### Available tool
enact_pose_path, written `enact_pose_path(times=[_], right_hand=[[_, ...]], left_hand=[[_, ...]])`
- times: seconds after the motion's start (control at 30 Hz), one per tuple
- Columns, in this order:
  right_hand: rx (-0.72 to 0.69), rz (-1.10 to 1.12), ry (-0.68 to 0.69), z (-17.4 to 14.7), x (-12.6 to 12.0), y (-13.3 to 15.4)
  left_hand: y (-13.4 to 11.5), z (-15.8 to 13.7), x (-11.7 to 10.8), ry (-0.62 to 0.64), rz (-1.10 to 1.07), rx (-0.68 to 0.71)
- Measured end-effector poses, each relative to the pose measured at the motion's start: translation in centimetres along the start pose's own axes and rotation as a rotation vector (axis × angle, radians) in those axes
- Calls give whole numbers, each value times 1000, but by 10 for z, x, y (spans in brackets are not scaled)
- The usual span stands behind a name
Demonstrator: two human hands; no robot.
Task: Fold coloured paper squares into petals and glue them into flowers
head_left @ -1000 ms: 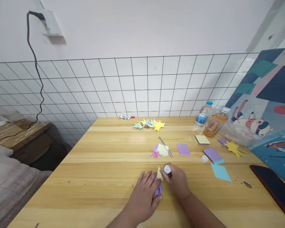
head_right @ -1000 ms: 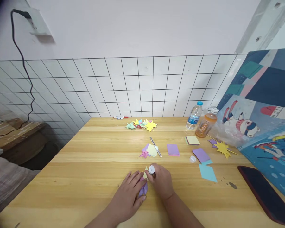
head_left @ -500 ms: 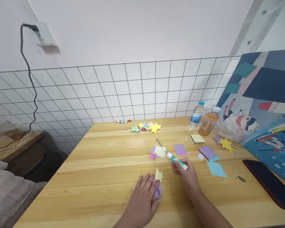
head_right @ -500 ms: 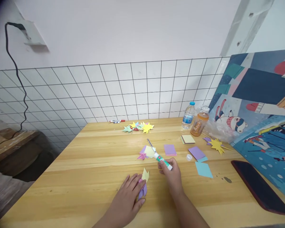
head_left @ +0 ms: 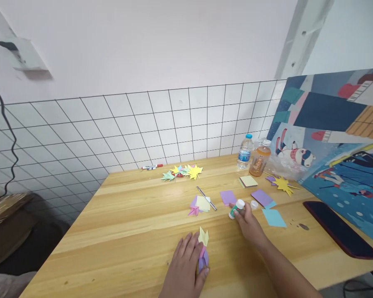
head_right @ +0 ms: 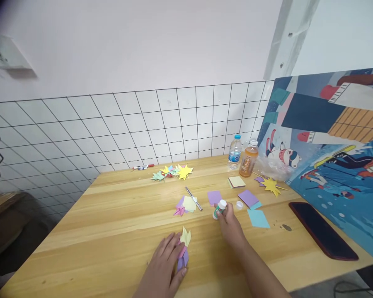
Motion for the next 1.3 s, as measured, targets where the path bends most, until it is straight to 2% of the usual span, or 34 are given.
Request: enact_pose_path(times=[0.1,0.2,0.27,0.37,0.4,0.43,0.5,0.6,0.67,0.77,0.9,1.13,1.3], right_hand=[[10,-257,-23,11,0,-19],[-43,-340,-49,9,-1,-19],[-216,-340,-122,-3,-5,0],[-596,-360,-265,-35,-5,46],[-689,-379,-268,-43,1,59],[-739,-409,-171,-44,17,68],[-660,-481,167,-32,62,71],[-488,-595,340,3,109,66],[-424,-744,503,22,140,55],[-375,-945,698,40,167,37],[-404,-962,749,49,176,36],[-394,-955,722,46,157,38],[-422,-966,791,36,154,34]], left_hand=[[-1,0,-2,10,-19,-2],[-1,0,-5,14,-52,-34],[0,1,-7,1,-75,-68],[2,2,-8,-18,-89,-101],[2,2,-8,-23,-90,-103],[3,2,-7,-27,-91,-102],[3,3,-8,-37,-94,-95],[3,3,-10,-50,-105,-93],[3,3,-13,-51,-117,-96],[2,3,-18,-47,-145,-118],[2,6,-27,-37,-210,-180],[1,5,-35,-56,-252,-209],[0,4,-32,-85,-202,-190]])
Point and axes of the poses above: each hand's wrist, its own z-axis towards the middle knuckle, its own x-axis out of the palm, y = z × x, the point moved 8 cm from there along z, towards the middle knuckle, and after that the axes turned 11 degrees about z, right-handed, at the moved point
